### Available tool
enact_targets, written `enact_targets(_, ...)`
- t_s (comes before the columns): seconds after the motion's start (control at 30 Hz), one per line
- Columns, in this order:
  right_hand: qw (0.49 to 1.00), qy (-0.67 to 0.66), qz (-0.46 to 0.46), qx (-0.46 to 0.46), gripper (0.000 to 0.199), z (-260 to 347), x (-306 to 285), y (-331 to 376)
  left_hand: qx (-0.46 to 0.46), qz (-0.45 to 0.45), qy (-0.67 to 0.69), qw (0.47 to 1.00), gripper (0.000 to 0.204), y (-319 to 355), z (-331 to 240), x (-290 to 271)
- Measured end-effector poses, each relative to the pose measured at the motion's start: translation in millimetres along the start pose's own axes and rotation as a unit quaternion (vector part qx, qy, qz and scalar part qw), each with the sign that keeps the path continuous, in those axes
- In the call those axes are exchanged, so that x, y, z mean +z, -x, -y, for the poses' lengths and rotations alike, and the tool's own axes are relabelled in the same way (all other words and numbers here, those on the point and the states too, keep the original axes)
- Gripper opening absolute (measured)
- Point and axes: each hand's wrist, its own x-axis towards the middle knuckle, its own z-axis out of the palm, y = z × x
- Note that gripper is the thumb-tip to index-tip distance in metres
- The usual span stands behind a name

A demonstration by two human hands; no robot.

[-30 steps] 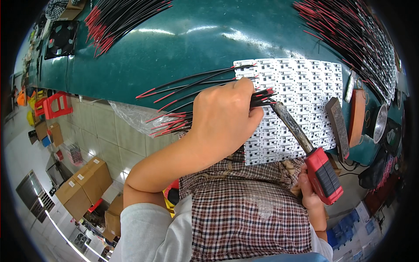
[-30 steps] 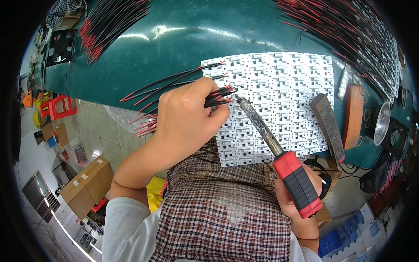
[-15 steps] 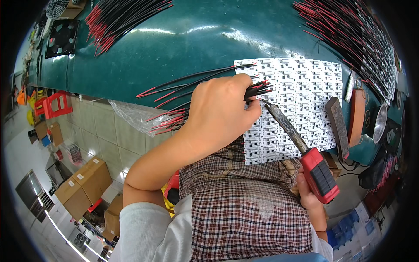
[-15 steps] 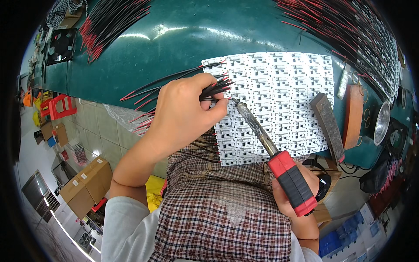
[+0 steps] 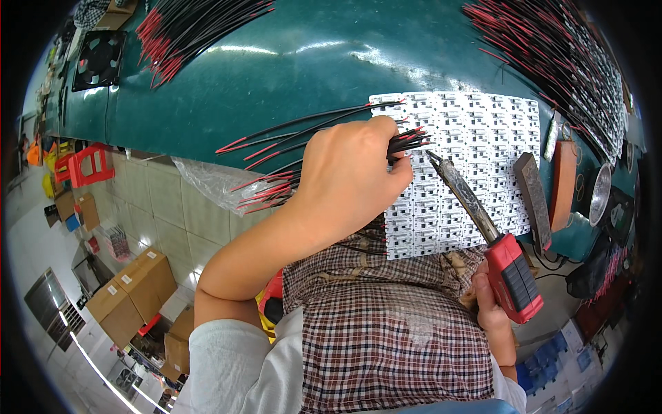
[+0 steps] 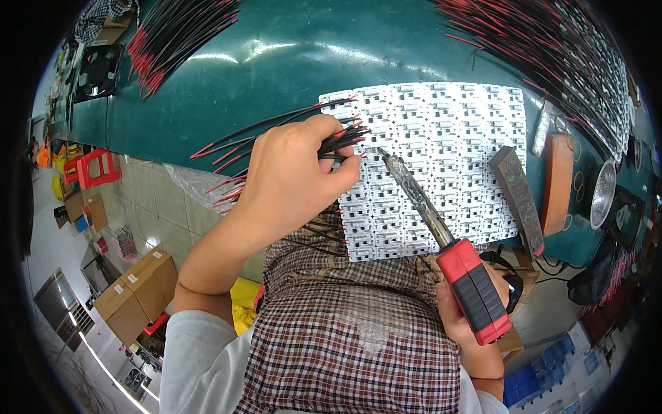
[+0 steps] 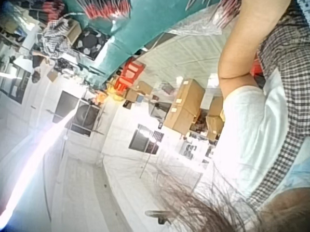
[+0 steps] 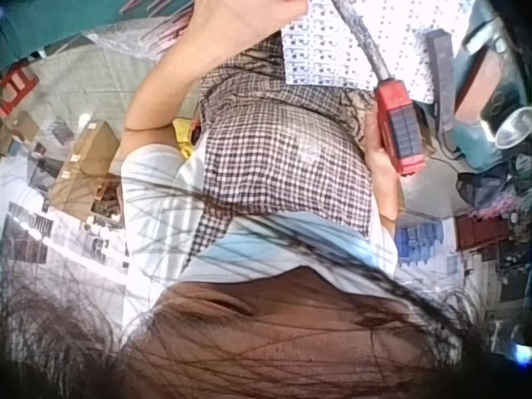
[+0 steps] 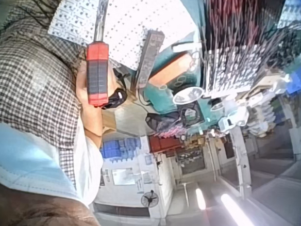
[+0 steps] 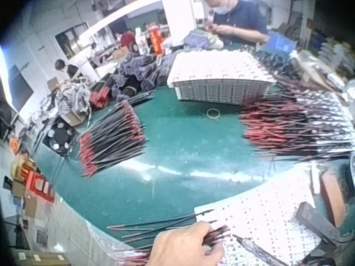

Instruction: The person attaches wires to a circuit board panel by holding the wires in place by hand and soldering the ends to the board using a soldering iron.

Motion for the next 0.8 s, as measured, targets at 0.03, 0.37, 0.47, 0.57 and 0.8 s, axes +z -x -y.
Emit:
enact_targets(0.03, 1.000, -0.001, 0.002, 0.009, 0.021, 0, 0, 1, -0.006, 0.004, 0.015, 1.000, 0.020, 0, -1, 0)
enact_targets(0.37, 0.998, 0.020, -0.026, 0.060, 0.022, -6, -4, 14, 0.007, -0.005, 0.031, 0.999, 0.014, 1, 6, -6)
enact_targets(0.47, 0.995, 0.080, -0.010, 0.058, 0.023, -5, -9, 18, 0.032, -0.127, -0.050, 0.990, 0.013, 1, -2, -18)
enact_targets(0.57, 0.995, 0.077, 0.005, 0.070, 0.023, -3, -11, 23, 0.057, -0.187, -0.097, 0.976, 0.012, 7, -12, -34)
enact_targets(0.8, 1.000, 0.006, -0.014, -0.009, 0.019, -7, -2, 23, 0.002, 0.009, 0.026, 1.000, 0.026, 29, -15, -13)
